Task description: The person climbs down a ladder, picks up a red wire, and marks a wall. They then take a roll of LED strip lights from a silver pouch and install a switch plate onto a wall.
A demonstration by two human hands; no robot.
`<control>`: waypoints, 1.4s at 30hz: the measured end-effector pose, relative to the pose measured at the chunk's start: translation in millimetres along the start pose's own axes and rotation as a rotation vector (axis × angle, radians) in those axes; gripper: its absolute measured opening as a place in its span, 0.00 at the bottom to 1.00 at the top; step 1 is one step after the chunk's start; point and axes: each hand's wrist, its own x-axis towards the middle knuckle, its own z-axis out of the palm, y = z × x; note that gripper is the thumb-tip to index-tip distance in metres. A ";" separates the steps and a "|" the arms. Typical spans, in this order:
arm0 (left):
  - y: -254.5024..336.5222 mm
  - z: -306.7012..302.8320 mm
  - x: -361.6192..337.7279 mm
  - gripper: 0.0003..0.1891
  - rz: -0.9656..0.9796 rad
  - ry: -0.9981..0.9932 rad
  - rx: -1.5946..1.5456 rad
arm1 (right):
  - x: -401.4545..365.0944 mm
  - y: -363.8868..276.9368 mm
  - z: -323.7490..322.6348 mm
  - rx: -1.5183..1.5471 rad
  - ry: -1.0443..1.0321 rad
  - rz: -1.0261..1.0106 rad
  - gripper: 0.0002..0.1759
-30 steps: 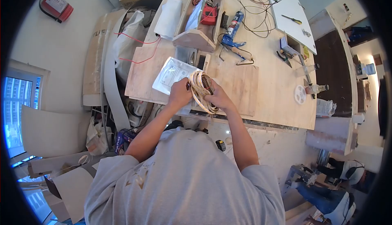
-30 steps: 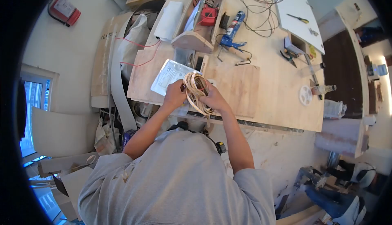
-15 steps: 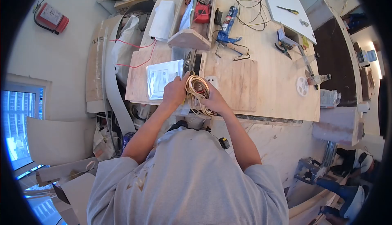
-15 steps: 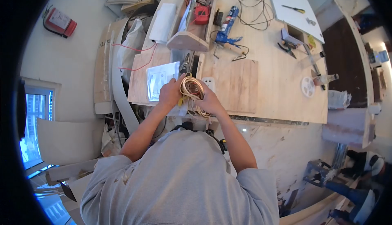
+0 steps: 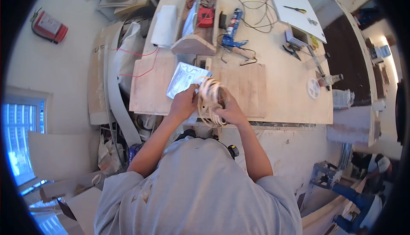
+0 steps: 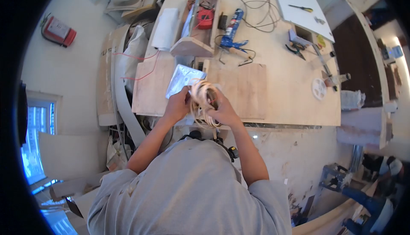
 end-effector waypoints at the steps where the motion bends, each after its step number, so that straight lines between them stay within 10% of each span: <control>1: 1.3 0.4 -0.7 0.19 0.077 0.038 -0.040 | -0.6 -9.6 0.4 -0.084 -0.054 -0.025 0.41; 9: 8.7 -24.7 -9.0 0.33 0.188 -0.194 -0.414 | 3.6 -55.8 -12.1 -0.227 -0.381 -0.156 0.42; 23: 43.3 -56.7 -14.7 0.34 0.312 -0.121 -0.155 | 25.0 -74.0 -7.8 -0.172 -0.600 -0.166 0.37; 28: 42.2 -61.2 1.4 0.25 0.266 0.191 0.131 | 26.0 -65.0 -11.9 -0.225 -0.606 -0.038 0.38; 42: 12.6 -42.3 6.7 0.29 0.124 0.116 0.101 | 10.3 -19.4 3.9 0.095 -0.316 0.168 0.48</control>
